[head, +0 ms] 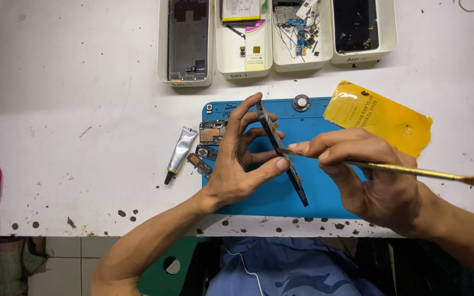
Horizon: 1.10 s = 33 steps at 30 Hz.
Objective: Repairing a smartphone by manipulating internal components and ribbon cables using a probe tool
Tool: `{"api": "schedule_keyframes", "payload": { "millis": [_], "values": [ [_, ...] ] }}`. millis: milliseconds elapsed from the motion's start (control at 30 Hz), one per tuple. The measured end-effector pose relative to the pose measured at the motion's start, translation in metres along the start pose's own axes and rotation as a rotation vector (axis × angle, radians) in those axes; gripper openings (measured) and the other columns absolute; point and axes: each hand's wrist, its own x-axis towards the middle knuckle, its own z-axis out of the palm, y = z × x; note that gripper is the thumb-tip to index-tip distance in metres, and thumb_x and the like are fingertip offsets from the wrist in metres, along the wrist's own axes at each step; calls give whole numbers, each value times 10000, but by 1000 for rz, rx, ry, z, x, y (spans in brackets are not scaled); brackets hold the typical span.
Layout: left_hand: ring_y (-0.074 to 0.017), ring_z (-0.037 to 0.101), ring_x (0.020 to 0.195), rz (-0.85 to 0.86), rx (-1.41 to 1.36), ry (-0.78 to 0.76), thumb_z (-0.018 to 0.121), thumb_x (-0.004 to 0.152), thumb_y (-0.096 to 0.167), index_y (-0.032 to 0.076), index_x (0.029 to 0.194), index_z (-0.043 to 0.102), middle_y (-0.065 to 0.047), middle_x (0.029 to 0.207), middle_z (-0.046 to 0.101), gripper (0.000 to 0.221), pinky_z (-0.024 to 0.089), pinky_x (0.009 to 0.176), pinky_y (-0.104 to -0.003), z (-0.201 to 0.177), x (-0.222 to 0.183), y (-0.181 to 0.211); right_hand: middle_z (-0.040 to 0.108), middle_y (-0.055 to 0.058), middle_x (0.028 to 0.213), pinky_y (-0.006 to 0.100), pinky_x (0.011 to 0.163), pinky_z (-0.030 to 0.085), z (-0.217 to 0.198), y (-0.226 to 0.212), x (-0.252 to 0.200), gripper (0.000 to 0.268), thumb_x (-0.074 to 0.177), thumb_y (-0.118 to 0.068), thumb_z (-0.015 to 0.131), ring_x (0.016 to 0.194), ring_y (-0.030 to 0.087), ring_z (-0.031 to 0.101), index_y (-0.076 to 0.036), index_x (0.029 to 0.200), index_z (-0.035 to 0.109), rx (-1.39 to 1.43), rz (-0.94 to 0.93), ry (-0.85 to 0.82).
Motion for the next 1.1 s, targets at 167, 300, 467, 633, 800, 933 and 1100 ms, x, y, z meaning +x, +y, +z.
{"api": "schedule_keyframes", "payload": {
  "millis": [167,300,467,633,800,933,1100],
  "values": [
    [-273,636,1198,14,-10,-7,779,885,185,207,1564,282,-167,1396,487,842,696,962,-428,1,-2,1,714,161,1106,319,920,670,0,-3,-2,66,1032,-51,504,1062,282,809,-27,1085,535,-112,-24,-25],
    [-272,641,1199,8,-7,-8,784,880,214,215,1563,287,-164,1400,489,844,693,967,-416,1,-2,2,703,178,1092,331,910,685,2,-5,-2,61,1026,-21,498,1054,304,809,-4,1068,540,-133,-43,-27],
    [-270,650,1200,3,5,-1,785,871,212,219,1557,293,-157,1401,494,844,692,962,-410,1,-2,1,707,182,1076,342,913,686,1,-8,0,49,1018,-21,503,1052,312,807,0,1041,540,-137,-57,-24],
    [-278,658,1213,-11,23,-2,791,861,246,239,1556,295,-161,1397,483,854,687,967,-409,1,-2,1,683,187,1096,378,974,689,0,-2,-4,56,1023,-3,508,1068,327,803,-4,1069,540,-84,-29,5],
    [-253,644,1194,-14,12,0,791,863,236,241,1557,294,-157,1390,468,854,684,963,-404,1,-1,0,699,161,1113,356,986,669,0,-3,-5,60,1028,-23,511,1079,300,802,-26,1075,548,-101,-14,-5],
    [-255,633,1188,-13,3,3,796,856,214,234,1556,301,-156,1378,473,857,690,953,-401,1,-2,0,707,190,1074,360,934,689,1,-5,-3,42,1014,-10,520,1058,326,810,-8,1056,526,-112,-62,-6],
    [-255,636,1182,-1,-3,5,801,858,179,234,1555,300,-160,1384,461,860,689,971,-413,2,-2,0,699,175,1085,339,942,681,2,-6,0,68,1002,27,553,1052,295,796,2,1065,547,-155,-75,-33]
  ]
}}
